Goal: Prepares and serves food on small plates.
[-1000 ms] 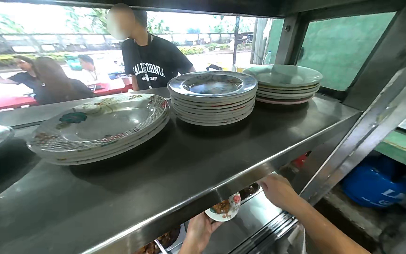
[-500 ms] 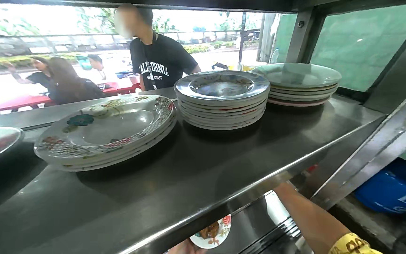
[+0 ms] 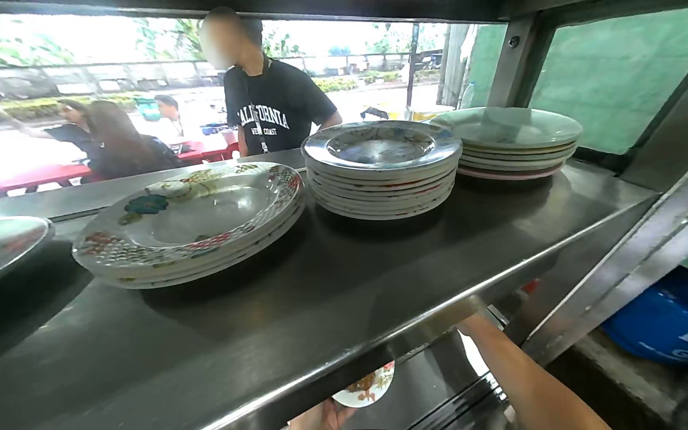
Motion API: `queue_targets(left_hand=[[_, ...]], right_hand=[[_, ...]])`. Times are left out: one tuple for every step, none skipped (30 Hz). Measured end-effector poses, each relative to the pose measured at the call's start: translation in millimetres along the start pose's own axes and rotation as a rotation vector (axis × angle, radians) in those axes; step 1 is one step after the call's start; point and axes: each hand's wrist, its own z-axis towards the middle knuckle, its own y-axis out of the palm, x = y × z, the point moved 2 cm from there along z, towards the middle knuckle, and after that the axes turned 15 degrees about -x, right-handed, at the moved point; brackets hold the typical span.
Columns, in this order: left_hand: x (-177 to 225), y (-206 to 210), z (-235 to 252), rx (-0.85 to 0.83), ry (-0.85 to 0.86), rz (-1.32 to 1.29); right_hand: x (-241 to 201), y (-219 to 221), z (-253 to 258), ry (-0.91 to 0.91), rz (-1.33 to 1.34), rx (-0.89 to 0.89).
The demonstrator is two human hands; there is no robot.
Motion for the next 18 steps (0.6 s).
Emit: queue_targets(left_hand=[[-0.7,1.9,2.0,-0.002,-0.006,-0.001],[-1.2,4.0,4.0,-0.006,-0.012,0.001],[-1.8,6.4,6.3,-0.005,-0.016,0.007],[-2.6,8.9,8.6,0.0,-0.019,0.013],[-3.6,11.0,11.3,0.001,-0.021,0.019],[-4.9,12.9,14.5,-0.006,-0.022,0.027],[-6.6,14.6,17.8,-0.024,-0.025,0.03],[-8.4,16.2,21.2,-0.044,-0.033,0.028],[-9.6,18.3,24.7,-0.057,-0.04,0.02],[-10.6,20.7,28.3,-0.067,-0.047,0.01],[-11.5,23.5,31.7,-0.074,-0.05,0.0],[-12.3,26.0,35.0,-0.082,-0.046,-0.014],[-12.7,28.3,37.9,-0.091,-0.037,-0.031],[-12.7,30.7,40.4,-0.102,-0.028,-0.043],[-12.6,32.8,42.5,-0.112,-0.019,-0.052],[-12.7,34.1,44.3,-0.117,-0.011,-0.056],[-13.5,34.7,45.7,-0.123,-0.004,-0.058],[-14.8,34.9,46.9,-0.129,0.0,-0.064]], right_hand=[[3.0,-0.7,-1.3,-0.002,0.003,0.008],[5.3,-2.0,-3.7,-0.011,-0.002,0.016],[7.4,-4.1,-6.7,-0.021,-0.02,0.025],[8.5,-6.7,-10.5,-0.028,-0.039,0.03],[7.7,-9.4,-16.3,-0.04,-0.049,0.033],[6.9,-12.1,-22.6,-0.067,-0.05,0.039],[6.2,-14.5,-29.4,-0.101,-0.048,0.043],[4.5,-16.2,-37.3,-0.125,-0.053,0.036],[3.3,-16.9,-43.7,-0.159,-0.055,0.036],[2.1,-16.6,-49.2,-0.192,-0.056,0.041],[1.1,-15.1,-53.9,-0.222,-0.069,0.048],[0.1,-12.0,-58.3,-0.237,-0.106,0.054],[-1.1,-6.9,-62.2,-0.239,-0.174,0.064],[-1.6,-0.3,-65.1,-0.225,-0.268,0.072],[-1.5,7.7,-67.4,-0.205,-0.355,0.075],[-0.4,16.6,-69.8,-0.192,-0.422,0.078],[-0.6,24.7,-73.9,-0.171,-0.478,0.088],[-1.0,30.9,-78.2,-0.145,-0.532,0.115]])
